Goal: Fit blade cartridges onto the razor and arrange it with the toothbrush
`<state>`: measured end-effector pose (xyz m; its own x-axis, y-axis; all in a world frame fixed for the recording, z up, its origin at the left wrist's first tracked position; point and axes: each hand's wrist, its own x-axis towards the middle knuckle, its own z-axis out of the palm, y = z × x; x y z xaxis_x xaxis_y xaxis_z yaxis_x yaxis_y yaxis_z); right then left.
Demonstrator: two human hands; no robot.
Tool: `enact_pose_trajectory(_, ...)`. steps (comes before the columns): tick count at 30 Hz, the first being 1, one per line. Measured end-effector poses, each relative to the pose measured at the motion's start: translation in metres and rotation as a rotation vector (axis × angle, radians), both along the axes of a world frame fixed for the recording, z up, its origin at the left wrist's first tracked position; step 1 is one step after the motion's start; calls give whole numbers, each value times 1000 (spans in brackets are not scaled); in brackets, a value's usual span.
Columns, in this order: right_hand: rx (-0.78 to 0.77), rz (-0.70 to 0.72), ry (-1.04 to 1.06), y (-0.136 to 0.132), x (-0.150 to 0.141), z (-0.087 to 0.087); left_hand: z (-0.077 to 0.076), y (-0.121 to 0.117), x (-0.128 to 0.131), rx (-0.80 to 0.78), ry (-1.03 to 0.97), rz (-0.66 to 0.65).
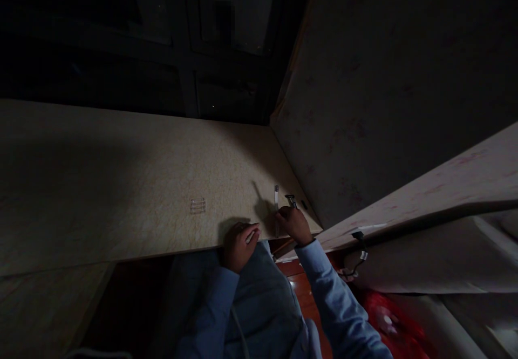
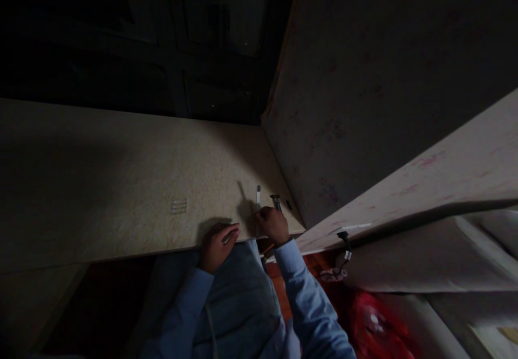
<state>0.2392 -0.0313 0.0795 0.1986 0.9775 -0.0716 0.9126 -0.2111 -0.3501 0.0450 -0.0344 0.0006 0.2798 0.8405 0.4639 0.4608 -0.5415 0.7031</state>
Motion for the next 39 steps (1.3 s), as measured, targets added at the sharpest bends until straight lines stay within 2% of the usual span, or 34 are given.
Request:
enact_pose_trajectory(7, 21, 108, 144, -2, -42, -1, 2, -2, -1, -84, -17, 39)
enact_pose_trajectory(13, 69, 110, 166, 2, -61, 3, 0, 1, -2, -271, -105, 74)
enact_pose_trajectory(19, 123, 206, 248, 1, -58, 4, 2, 2, 0, -355, -199, 86)
enact_pose_trajectory(24, 127, 219, 250, -1, -57, 1, -2, 2, 2, -317, -178, 105)
enact_pose_trajectory(30, 54, 179, 170, 6, -51, -7, -7, 1, 4, -258, -126, 107)
enact_pose_trajectory(34, 15, 155, 100, 17, -32, -13, -5, -1, 2, -257, -166, 55)
enact_pose_trajectory(39, -28, 106, 63, 31, 3, -15, -1, -1, 1, -183, -91, 30)
